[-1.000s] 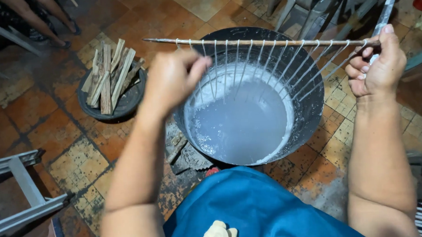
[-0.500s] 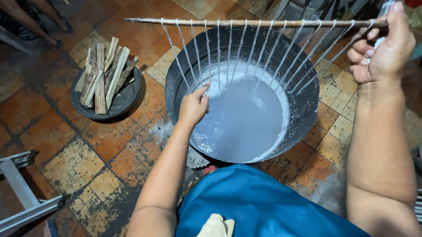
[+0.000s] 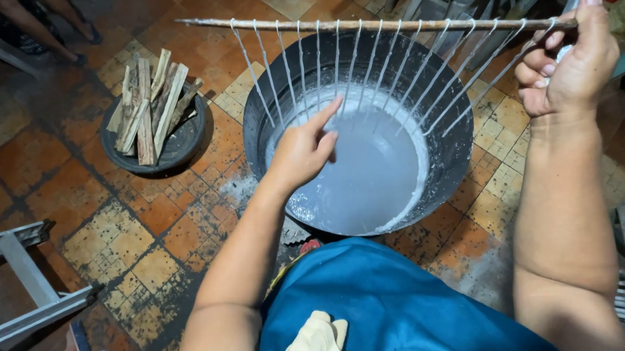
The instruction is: Dipping a rack of wicks into a large vat of molten wax to build up layers for candle making.
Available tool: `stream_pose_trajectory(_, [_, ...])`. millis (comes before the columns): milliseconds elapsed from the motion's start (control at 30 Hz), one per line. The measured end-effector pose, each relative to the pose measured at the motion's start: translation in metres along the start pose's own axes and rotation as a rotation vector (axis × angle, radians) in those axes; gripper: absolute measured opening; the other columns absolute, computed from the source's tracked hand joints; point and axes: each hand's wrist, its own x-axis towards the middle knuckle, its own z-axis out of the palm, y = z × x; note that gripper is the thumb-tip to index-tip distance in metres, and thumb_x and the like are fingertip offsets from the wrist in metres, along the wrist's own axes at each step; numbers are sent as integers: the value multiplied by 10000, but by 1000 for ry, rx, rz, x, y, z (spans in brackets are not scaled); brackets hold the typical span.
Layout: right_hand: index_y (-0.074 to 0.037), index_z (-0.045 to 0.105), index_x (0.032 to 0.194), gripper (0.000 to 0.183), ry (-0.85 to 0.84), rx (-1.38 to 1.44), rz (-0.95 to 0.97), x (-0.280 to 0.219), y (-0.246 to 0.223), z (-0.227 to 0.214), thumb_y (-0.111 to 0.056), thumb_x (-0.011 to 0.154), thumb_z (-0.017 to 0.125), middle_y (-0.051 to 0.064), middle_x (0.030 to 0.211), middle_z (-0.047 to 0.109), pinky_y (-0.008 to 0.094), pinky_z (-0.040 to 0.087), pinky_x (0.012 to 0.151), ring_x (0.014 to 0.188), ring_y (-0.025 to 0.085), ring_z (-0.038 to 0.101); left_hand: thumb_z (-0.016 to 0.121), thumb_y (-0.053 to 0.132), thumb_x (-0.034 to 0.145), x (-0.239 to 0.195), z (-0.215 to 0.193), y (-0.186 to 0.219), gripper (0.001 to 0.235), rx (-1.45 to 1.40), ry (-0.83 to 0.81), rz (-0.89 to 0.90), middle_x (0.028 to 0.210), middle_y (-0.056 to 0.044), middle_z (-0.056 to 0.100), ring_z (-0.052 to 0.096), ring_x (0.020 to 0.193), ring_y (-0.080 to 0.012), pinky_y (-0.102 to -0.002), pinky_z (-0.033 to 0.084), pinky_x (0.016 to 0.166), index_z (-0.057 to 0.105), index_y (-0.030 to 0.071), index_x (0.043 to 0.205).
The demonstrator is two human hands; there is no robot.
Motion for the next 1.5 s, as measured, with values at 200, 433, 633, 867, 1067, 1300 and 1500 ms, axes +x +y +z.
stream_pose_trajectory(200, [-116,504,723,443,7,20,-3,-5,1,1,-467,921,688,9,631,446,197,176,354,427,41,335,502,196,1023,25,5,1,606,28,61,-29,706,39,774,630,577,-141,-304,482,615,365,264,1610])
stream_pose_trajectory(433, [-126,548,780,389,81,17,12,-10,-7,3,-463,870,719,1,688,506,187,196,369,448,36,360,467,212,996,22,45,-58,596,-4,-67,-200,707,19,760,632,655,-156,-311,475,697,444,268,1589])
stream_pose_trajectory(633, [-121,547,738,297,141,-9,49,-14,-15,12,-342,877,688,25,684,530,199,162,370,439,36,344,464,243,948,22,75,-101,633,39,-173,-319,715,54,774,711,822,-159,-334,511,769,461,325,1575])
stream_pose_trajectory(867, [-114,550,762,364,83,-20,15,-11,-1,-1,-404,915,710,-4,669,509,200,212,368,444,35,369,569,258,1049,10,-10,-14,281,308,-448,-435,1187,-35,778,742,840,-123,-340,601,908,717,182,1276])
stream_pose_trajectory(1067, [-109,587,823,359,40,-15,44,-9,22,-9,-428,942,700,-19,668,509,202,235,355,437,33,379,817,198,1000,30,-84,50,191,489,343,560,925,-72,610,620,821,-295,-434,479,640,648,115,970])
stream_pose_trajectory(1300, [-124,569,791,354,19,16,118,-7,44,-12,-423,942,684,-15,652,498,203,184,350,419,43,345,873,296,869,91,-60,46,127,641,192,511,925,-20,653,673,874,-324,-517,514,537,816,206,938])
stream_pose_trajectory(1500, [-116,543,749,386,-9,34,137,-13,50,-5,-416,944,687,-7,626,475,204,182,350,416,48,339,876,245,883,92,-59,29,89,609,108,546,847,-39,666,672,764,-295,-474,517,562,839,167,908])
